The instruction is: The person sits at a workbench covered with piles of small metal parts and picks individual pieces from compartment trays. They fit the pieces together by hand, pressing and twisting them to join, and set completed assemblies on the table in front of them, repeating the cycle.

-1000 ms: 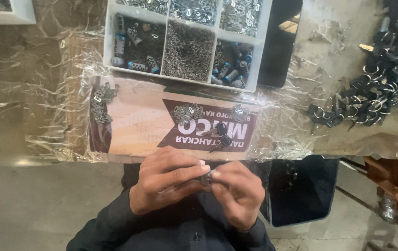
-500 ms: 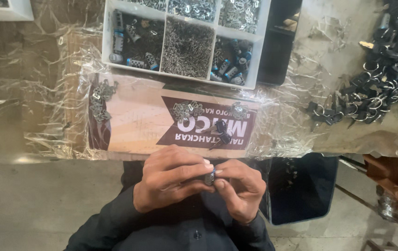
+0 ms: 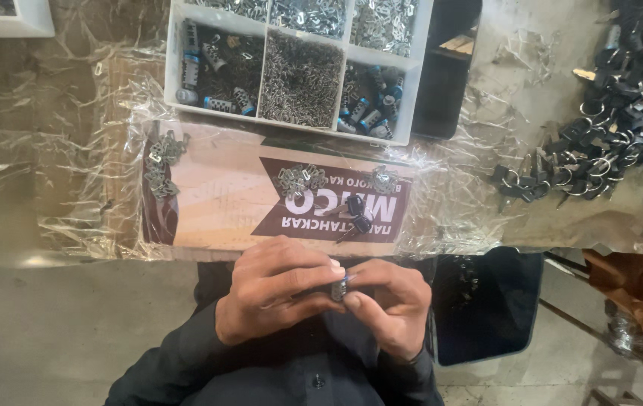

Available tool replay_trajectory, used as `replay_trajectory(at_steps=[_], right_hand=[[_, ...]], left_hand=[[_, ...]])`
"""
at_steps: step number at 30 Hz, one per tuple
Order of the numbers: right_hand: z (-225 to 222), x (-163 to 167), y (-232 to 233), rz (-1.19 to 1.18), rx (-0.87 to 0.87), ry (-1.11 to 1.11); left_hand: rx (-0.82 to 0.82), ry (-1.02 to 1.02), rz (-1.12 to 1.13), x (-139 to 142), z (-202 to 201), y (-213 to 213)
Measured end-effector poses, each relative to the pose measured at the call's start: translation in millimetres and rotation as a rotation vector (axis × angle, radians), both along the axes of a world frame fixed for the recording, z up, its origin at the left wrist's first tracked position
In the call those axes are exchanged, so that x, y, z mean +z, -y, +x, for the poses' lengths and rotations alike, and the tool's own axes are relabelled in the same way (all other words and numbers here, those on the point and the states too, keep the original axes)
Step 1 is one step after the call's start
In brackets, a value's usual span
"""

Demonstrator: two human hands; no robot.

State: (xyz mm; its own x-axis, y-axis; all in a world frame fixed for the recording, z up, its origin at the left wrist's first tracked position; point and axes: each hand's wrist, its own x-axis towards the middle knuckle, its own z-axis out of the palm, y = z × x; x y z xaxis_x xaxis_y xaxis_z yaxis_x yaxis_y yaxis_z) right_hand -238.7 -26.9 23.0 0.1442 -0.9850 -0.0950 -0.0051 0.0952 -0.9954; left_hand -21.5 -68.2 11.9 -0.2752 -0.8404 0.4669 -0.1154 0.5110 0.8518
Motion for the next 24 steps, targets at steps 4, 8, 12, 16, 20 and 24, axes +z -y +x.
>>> replay_trajectory(at_steps=[4,8,12,16,20,24], right_hand=[[-3,-1,-1,0.106,-0.008,-0.041],[1,-1,8,0.0,-0.145,-0.053],[5,-8,29,-0.419,-0.347,-0.952],[2,-17,45,-0.472,-0.282,-1.027],[-5,-24,44,-0.446,-0.224,-1.047],[-13,-30,36,-0.423,-0.274,-0.846]], left_hand=[[-0.02,-0.039,0.013,1,1,2],[-0.041,-0.158,0.139,4,9,3],[0.005,-0.156,0.213,6,15,3],[0.029,-0.113,0.178,6,15,6],[0.026,-0.103,0.124,5,12,7],[0.024,-0.095,0.144,3,10,7]])
